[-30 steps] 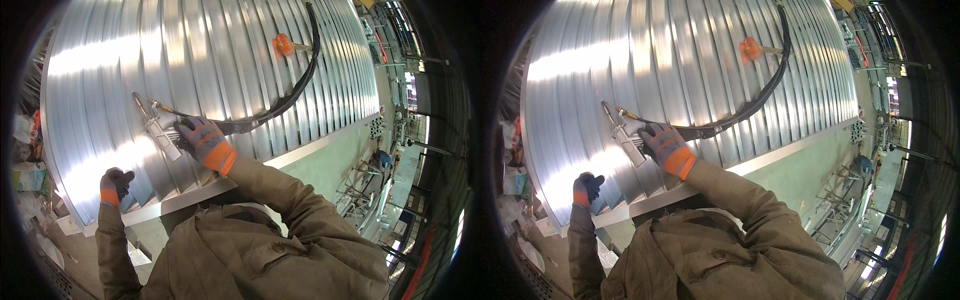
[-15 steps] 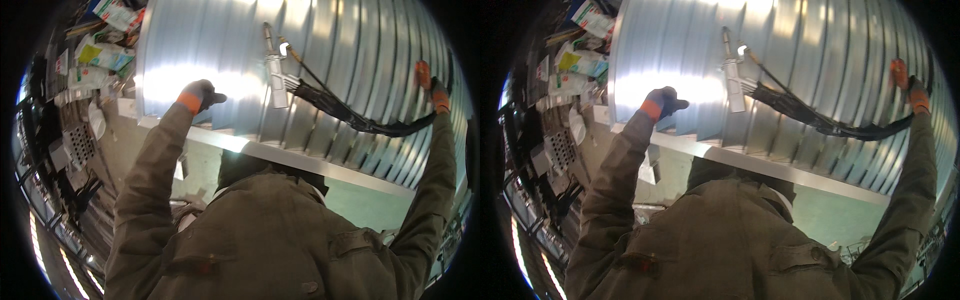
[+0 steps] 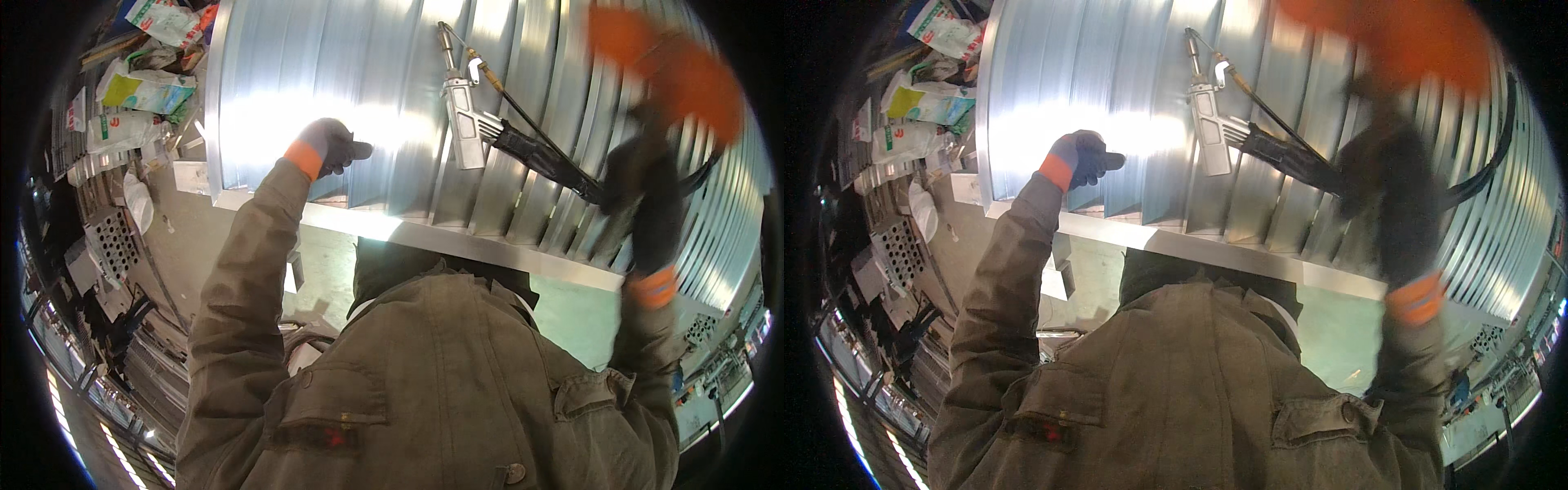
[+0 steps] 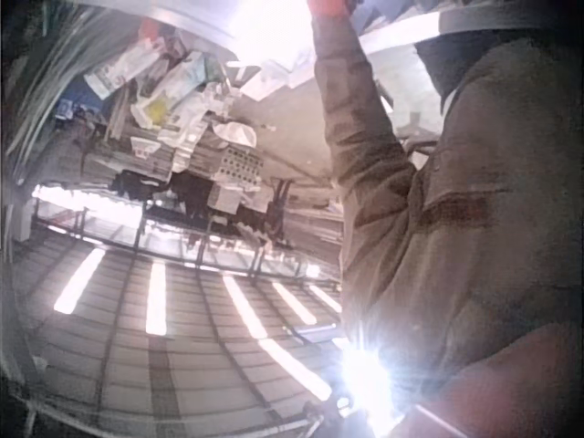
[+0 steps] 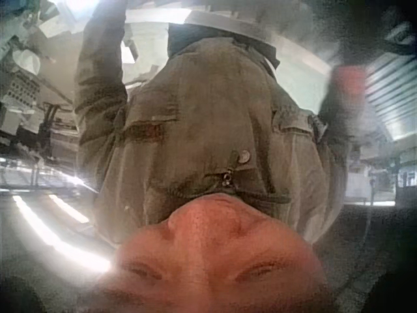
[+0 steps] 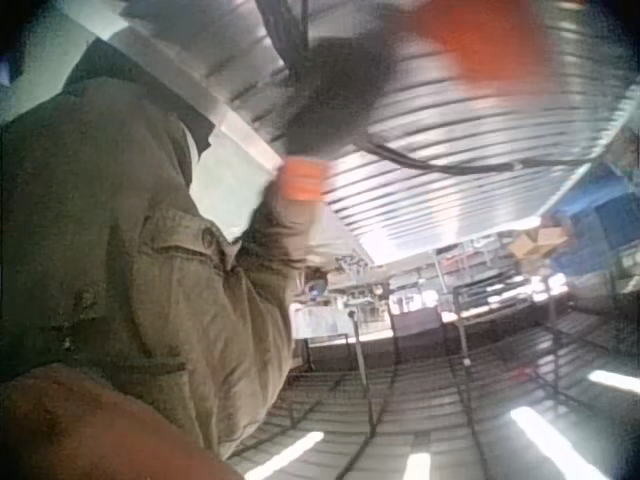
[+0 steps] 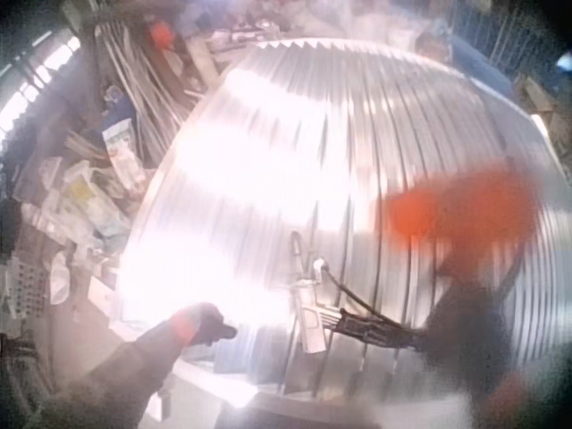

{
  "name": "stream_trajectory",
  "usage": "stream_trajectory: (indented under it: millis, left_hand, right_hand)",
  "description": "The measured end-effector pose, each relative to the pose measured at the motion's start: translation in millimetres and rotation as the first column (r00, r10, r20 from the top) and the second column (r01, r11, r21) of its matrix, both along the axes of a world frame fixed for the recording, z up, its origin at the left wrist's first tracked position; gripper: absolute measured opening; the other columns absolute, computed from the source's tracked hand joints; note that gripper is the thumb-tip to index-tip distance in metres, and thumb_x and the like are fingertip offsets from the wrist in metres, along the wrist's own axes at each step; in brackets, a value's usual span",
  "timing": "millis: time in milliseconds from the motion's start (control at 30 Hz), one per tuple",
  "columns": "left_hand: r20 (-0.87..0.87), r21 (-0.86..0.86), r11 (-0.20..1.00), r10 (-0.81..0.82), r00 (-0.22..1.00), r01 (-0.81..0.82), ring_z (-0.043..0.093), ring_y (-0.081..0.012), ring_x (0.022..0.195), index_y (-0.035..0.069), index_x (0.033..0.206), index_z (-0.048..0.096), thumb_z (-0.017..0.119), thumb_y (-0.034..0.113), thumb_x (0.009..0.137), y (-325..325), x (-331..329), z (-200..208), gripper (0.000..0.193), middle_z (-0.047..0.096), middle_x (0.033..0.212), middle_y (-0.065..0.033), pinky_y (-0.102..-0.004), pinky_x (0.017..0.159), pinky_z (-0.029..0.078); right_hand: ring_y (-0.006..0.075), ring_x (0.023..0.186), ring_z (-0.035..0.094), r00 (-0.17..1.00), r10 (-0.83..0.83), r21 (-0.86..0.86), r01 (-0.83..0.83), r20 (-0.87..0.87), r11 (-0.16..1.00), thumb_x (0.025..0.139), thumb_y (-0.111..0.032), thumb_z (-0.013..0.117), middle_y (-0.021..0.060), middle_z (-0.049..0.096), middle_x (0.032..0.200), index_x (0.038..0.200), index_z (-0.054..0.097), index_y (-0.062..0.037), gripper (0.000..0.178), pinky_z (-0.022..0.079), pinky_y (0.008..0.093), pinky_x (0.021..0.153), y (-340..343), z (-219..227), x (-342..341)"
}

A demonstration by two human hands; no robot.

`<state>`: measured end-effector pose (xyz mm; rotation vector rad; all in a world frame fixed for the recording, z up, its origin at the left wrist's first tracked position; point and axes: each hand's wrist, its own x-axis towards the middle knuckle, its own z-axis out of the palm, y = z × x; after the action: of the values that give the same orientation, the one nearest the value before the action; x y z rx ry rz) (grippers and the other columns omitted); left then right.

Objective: The person aligns a metal strip along the edge of a large corrugated metal panel, taps it with a rubber mallet, and then welds the joint using a handheld welding torch. The person repeats this process along the panel's edge, securing the strip in place.

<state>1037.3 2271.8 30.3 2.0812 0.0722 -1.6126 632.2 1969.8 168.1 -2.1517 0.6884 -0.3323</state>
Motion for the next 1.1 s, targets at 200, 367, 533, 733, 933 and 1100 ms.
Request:
stream_trajectory:
  millis: [200,367,533,733,933,1100]
  left_hand:
    - [0.076,0.073,0.951,-0.306,0.949,0.301,0.065,-0.0230,0.061,0.004,0.085,0.074,0.080,0.050,0.096,-7,-2,-6,0.047,0.073,0.075,-0.0103,-0.0394,0.056,0.054]
    - [0.136,0.142,0.815,-0.578,0.805,0.561,0.070,-0.0236,0.068,0.004,0.085,0.075,0.076,0.052,0.097,-9,0,-7,0.049,0.076,0.080,-0.0111,-0.0414,0.065,0.057]
    - [0.131,0.143,0.790,-0.612,0.780,0.596,0.069,-0.0225,0.067,0.004,0.087,0.077,0.080,0.053,0.094,-6,1,-7,0.050,0.076,0.079,-0.0091,-0.0398,0.064,0.057]
    - [0.168,0.137,0.786,-0.619,0.767,0.603,0.071,-0.0253,0.067,0.002,0.088,0.080,0.076,0.058,0.094,-4,-2,-7,0.056,0.077,0.079,-0.0114,-0.0404,0.065,0.059]
    - [0.168,0.171,0.773,-0.634,0.755,0.611,0.073,-0.0260,0.070,0.002,0.091,0.081,0.076,0.055,0.093,-8,3,-2,0.053,0.080,0.085,-0.0134,-0.0411,0.068,0.060]
    - [0.140,0.165,0.741,-0.671,0.728,0.651,0.073,-0.0270,0.069,0.003,0.091,0.082,0.076,0.055,0.093,-9,4,-6,0.053,0.080,0.086,-0.0139,-0.0415,0.068,0.060]
  right_hand:
    - [0.0349,0.105,0.077,0.891,0.296,0.583,-0.045,-0.344,0.812,0.106,-0.018,0.072,0.0242,0.075,0.117,0.146,0.058,0.0007,0.046,0.063,0.0422,0.082,162,8,51]
    - [0.0387,0.107,0.076,0.920,0.216,0.261,-0.131,-0.328,0.956,0.105,-0.021,0.073,0.0283,0.072,0.122,0.146,0.056,0.0033,0.051,0.062,0.0455,0.083,181,3,39]
    - [0.0439,0.110,0.074,0.747,0.401,0.450,-0.153,-0.531,0.880,0.100,-0.016,0.069,0.0277,0.072,0.124,0.150,0.056,0.0028,0.054,0.059,0.0491,0.091,203,-13,45]
    - [0.0449,0.110,0.073,0.881,0.198,0.477,0.035,-0.430,0.878,0.100,-0.016,0.069,0.0260,0.074,0.118,0.151,0.056,0.0018,0.055,0.059,0.0493,0.091,202,2,44]
    - [0.0455,0.105,0.074,0.763,0.405,0.373,-0.231,-0.504,0.899,0.103,-0.021,0.069,0.0293,0.072,0.118,0.150,0.053,0.0053,0.056,0.059,0.0492,0.087,207,-5,45]
    - [0.0427,0.104,0.073,0.878,0.259,0.431,-0.068,-0.402,0.900,0.103,-0.023,0.069,0.0257,0.071,0.119,0.154,0.052,0.0037,0.060,0.059,0.0492,0.086,202,1,41]
